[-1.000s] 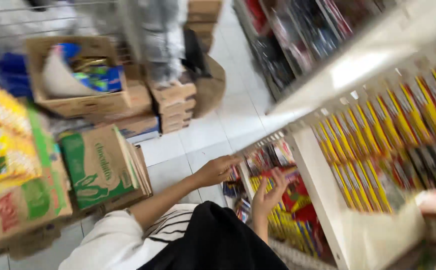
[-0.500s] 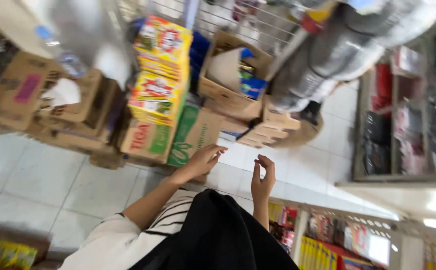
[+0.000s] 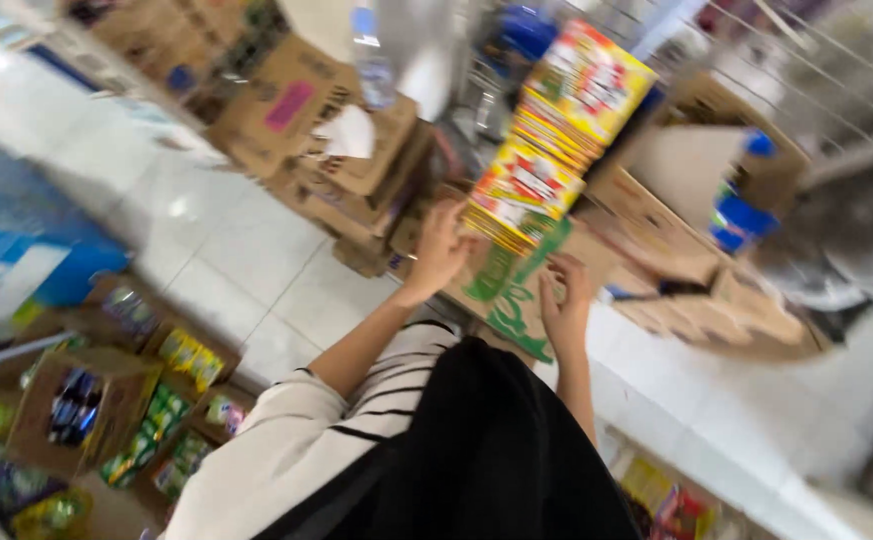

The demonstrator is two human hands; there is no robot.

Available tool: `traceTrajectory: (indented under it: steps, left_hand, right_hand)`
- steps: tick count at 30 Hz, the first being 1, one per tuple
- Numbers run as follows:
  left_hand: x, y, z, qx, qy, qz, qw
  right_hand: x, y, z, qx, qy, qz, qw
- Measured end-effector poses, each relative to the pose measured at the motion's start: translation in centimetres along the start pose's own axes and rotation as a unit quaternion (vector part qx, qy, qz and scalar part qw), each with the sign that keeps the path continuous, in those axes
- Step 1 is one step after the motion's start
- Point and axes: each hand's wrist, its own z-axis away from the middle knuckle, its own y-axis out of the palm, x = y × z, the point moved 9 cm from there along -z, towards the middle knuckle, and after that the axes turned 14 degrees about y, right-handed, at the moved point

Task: The person stocks store shelves by picking up boxes of mosquito repellent from cardboard boxes on the floor and stacking them onto a shelf by hand.

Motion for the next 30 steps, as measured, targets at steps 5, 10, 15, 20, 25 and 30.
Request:
traceTrajectory:
  steps: [5, 10, 15, 20, 25, 30]
  left_hand:
    - [3.1, 1.3, 0.2, -0.023, -0.051, 0.099, 0.993]
    - [3.4, 3.3, 0.9, 0.057, -0.115, 0.135, 0.982]
    - [5.0, 4.2, 1.2, 0.121, -0.135, 0.064, 0.981]
    - [5.6, 5.2, 0.6, 0.135, -0.114, 0.087, 0.980]
    - [5.7, 4.3, 0.8, 0.046, -0.109, 0.099, 0.988]
    - [9.2, 6.0, 3.6, 0.010, -0.161, 0.149, 0.976]
  right_hand:
    - [0.3, 2.0, -2.5, -0.001, -0.029, 0.032, 0.999]
    - [-2.1, 2.7, -4.6, -0.035, -0.002, 0.016, 0.999]
    - [-5.2, 5.0, -5.3, -0.011, 0.065, 0.002, 0.998]
    - [-7.4, 7.7, -3.9, 0.023, 0.100, -0.042, 0.994]
    - [-7.4, 7.3, -3.4, 0.013, 0.101, -0.088, 0.991]
    - [-10.7, 6.2, -2.0, -0.017, 0.198, -0.194, 0.961]
